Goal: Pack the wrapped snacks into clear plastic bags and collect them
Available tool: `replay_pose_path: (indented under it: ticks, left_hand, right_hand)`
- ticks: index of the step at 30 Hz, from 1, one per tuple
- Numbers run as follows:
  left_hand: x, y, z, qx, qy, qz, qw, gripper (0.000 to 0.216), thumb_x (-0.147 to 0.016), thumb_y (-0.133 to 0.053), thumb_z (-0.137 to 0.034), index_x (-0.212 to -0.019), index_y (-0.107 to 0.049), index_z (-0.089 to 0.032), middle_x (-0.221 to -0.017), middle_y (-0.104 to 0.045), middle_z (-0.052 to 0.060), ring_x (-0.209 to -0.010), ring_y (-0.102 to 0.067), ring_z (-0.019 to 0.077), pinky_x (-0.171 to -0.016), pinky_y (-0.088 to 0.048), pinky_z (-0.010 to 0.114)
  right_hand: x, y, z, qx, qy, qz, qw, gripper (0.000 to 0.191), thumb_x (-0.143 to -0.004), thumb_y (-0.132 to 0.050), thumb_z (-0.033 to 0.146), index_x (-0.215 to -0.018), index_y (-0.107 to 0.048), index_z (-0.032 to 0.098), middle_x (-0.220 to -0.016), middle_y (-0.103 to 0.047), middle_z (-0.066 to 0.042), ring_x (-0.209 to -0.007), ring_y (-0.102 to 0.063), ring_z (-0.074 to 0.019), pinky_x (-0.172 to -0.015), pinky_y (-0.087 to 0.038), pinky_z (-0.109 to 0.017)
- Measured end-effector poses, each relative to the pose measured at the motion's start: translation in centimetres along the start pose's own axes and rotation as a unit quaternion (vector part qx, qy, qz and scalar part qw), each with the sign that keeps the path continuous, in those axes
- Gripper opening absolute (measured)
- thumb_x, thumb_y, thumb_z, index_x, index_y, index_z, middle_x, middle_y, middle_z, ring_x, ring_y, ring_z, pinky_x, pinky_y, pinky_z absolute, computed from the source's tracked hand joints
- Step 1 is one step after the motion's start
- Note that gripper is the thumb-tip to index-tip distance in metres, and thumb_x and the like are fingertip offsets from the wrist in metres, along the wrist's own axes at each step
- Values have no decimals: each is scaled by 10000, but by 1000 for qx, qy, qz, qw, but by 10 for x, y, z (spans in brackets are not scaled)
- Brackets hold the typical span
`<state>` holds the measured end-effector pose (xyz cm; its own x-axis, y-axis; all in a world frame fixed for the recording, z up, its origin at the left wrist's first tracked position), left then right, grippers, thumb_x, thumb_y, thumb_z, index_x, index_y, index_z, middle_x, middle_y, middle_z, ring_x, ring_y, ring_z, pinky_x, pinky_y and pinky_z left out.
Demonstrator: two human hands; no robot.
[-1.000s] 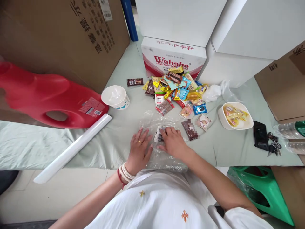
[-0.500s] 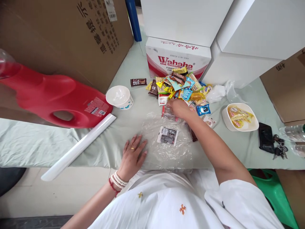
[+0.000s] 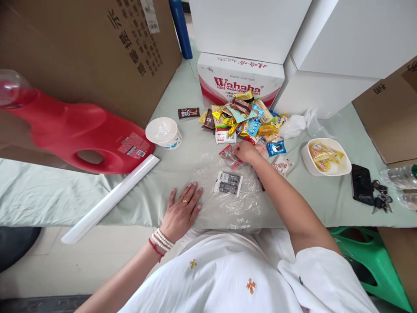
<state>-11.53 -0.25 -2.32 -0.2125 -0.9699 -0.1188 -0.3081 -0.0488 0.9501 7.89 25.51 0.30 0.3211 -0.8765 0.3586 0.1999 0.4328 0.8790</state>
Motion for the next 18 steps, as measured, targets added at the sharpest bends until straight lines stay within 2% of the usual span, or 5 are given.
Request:
replay_pose_path:
  ticks: [3,7,10,14,18]
  left_hand:
    - [3,-5,4,3,0,2,1000,559,-1059,-446,-309,-1617,-417,-285,-1661,-441,113,-1533,-440,312,-1309,-123,621]
    - [8,2,8,21,-3,-47,999,575,-1049,-481,-283,-1617,-396,-267,-1652,-455,148,-1517,-462,322,-1282,-242,605]
    - [12,21,6,42,-11,-122,992,620,-1017,-535,-219,-1616,-379,-255,-1604,-514,171,-1523,-452,327,-1245,-340,578]
    - [17,41,-15,81,-94,-142,982,684,-977,-580,-151,-1618,-360,-250,-1489,-625,157,-1501,-480,299,-1247,-359,543]
    - [21,32,-31,53,-167,-50,983,615,-984,-638,-356,-1566,-456,-275,-1502,-626,140,-1463,-517,338,-1296,-178,611]
  right_hand:
    - [3,24,-21,-48,-7,-88,995,214,-961,-544,185,-1025,-744,150,-1013,-758,-87,-908,-666,-204,-828,-471,-289]
    - [41,89,-41,-120,64,-269,953,155,-953,-556,232,-953,-695,162,-925,-708,-76,-875,-600,-214,-853,-452,-334]
    - [77,108,-29,-152,140,-250,946,149,-980,-545,289,-970,-656,191,-861,-673,-34,-802,-569,-194,-779,-431,-307]
    - [105,63,14,-154,211,-89,961,167,-1005,-507,271,-952,-648,198,-840,-673,-28,-790,-571,-183,-765,-416,-287]
    - [99,-15,36,-65,170,3,983,215,-1024,-475,219,-1006,-688,201,-887,-699,-68,-904,-587,-230,-818,-413,-314]
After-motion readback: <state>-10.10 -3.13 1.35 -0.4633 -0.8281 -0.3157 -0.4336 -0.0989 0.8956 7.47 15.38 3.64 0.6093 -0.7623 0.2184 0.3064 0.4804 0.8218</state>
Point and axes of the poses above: each hand's wrist, its own x-axis away from the middle knuckle, its own y-axis out of the back of the hand, z = x × y, the point moved 7 cm from there along -x, towards the middle knuckle
